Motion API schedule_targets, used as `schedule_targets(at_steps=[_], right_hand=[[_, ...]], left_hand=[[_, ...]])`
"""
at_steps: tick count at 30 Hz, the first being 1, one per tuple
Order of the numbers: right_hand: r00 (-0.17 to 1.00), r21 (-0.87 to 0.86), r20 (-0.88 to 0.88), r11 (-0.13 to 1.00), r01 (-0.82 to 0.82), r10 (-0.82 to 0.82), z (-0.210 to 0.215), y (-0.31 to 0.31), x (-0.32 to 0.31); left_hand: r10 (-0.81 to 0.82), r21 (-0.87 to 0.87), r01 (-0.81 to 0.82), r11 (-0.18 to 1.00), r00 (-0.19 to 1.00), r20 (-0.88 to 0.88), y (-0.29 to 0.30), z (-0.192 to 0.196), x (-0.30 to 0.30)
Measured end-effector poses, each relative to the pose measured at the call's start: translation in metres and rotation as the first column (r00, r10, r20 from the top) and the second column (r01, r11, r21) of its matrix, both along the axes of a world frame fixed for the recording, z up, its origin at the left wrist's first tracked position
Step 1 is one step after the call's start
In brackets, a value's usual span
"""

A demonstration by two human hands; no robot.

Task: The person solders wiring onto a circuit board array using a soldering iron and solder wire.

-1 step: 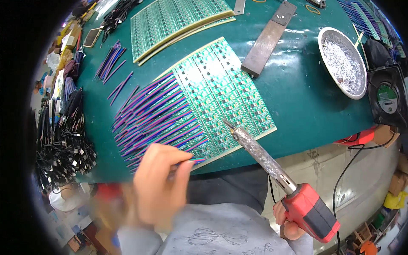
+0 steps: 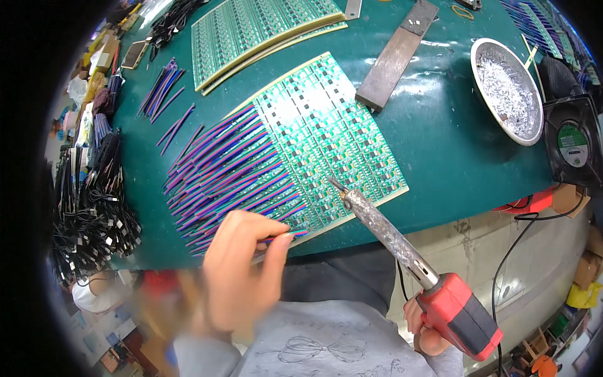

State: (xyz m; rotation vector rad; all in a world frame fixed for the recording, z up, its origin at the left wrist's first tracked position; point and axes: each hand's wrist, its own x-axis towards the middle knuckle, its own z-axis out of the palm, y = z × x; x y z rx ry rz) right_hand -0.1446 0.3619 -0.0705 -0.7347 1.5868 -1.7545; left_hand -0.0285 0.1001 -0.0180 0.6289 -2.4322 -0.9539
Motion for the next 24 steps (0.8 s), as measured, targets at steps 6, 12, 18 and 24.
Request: schedule_targets(at_steps=[6, 12, 18, 24], right_hand=[[0.998, -0.163, 0.038, 0.986, -0.044, 0.051, -0.006, 0.008, -0.003], [0.976, -0.138, -0.050, 0.967, -0.215, 0.210, -0.010, 0.034, -0.013], [0.993, -0.095, 0.077, 0.992, -0.083, 0.090, -0.011, 0.058, -0.002], [0.942, 0.419, 0.165, 0.843, -0.337, 0.294, 0.010, 0.053, -0.021]], left_hand=[[0.115, -0.106, -0.104, 0.989, 0.989, 0.096, 0.011, -0.020, -0.011], [0.130, -0.189, -0.105, 0.976, 0.984, 0.125, 0.012, -0.023, -0.013], [0.123, -0.220, -0.102, 0.970, 0.989, 0.083, 0.011, -0.028, -0.014], [0.117, -0.223, -0.098, 0.970, 0.990, 0.075, 0.010, -0.030, -0.014]])
